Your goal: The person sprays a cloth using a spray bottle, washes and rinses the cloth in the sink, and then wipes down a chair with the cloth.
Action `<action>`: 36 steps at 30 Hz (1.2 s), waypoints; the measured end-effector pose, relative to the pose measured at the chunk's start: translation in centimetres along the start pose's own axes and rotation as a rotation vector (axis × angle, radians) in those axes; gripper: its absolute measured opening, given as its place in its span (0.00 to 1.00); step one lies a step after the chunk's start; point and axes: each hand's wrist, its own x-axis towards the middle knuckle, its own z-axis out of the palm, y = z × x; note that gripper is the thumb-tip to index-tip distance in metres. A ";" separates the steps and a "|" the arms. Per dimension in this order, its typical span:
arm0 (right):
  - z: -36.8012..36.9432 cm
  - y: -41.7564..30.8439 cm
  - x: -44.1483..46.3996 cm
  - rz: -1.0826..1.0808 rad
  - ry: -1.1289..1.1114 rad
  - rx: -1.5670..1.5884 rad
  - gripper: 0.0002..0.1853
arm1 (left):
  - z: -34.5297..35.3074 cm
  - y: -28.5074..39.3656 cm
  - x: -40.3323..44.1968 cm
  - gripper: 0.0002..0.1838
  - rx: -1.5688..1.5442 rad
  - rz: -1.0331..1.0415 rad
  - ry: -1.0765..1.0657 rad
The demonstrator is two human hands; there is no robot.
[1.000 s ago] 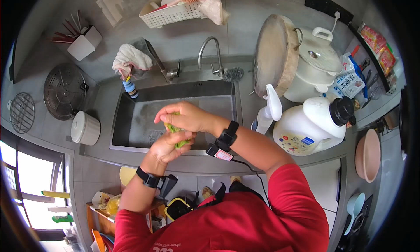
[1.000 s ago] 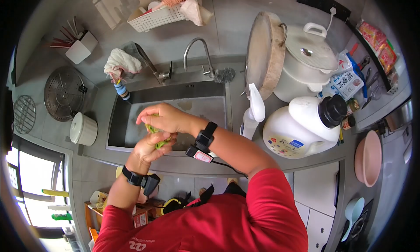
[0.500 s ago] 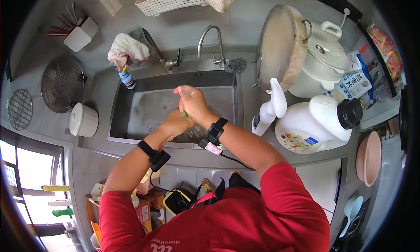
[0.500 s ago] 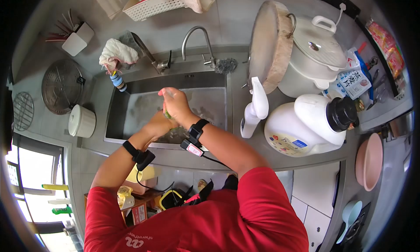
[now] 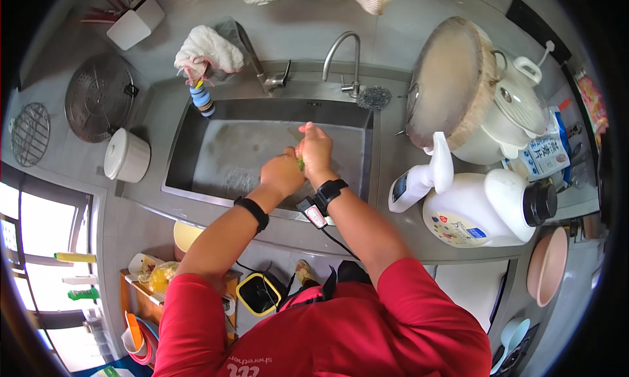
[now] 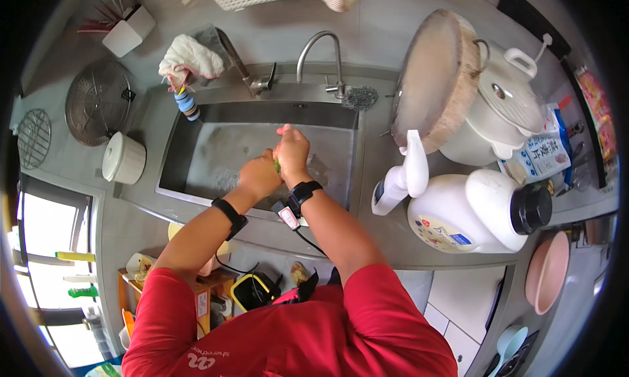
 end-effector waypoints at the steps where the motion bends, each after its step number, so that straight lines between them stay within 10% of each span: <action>1: -0.1 0.4 0.4 -0.002 0.049 0.037 0.15 | 0.5 -0.1 0.2 0.25 -0.007 -0.014 -0.003; 10: -0.4 0.4 4.6 0.140 -0.213 -0.200 0.19 | 2.5 -1.8 -0.4 0.30 -0.387 -0.122 0.257; 15: -5.9 2.4 12.2 0.259 -0.084 -0.536 0.19 | 2.2 -9.7 -3.0 0.23 -1.830 -0.447 0.036; 18: -11.2 5.5 16.4 0.230 0.041 -1.015 0.21 | 1.4 -12.7 -6.6 0.21 -2.169 -0.395 0.032; 23: -16.6 14.2 16.4 0.000 -0.093 -1.603 0.17 | 2.1 -14.0 -11.1 0.23 -2.275 -0.323 0.164; 29: -8.8 18.0 11.1 0.569 -0.988 -1.544 0.15 | 2.2 -13.9 -14.0 0.28 -2.184 -0.322 0.201; 32: -13.6 19.5 13.9 0.001 -0.570 -1.789 0.14 | 2.0 -13.8 -14.9 0.28 -2.150 -0.333 0.232; 34: -12.7 15.2 12.2 0.143 -0.498 -1.894 0.13 | 2.1 -13.7 -15.1 0.27 -2.171 -0.299 0.227; 36: -12.2 14.0 12.2 0.372 -0.932 -1.953 0.18 | 2.4 -13.5 -14.9 0.26 -2.189 -0.268 0.186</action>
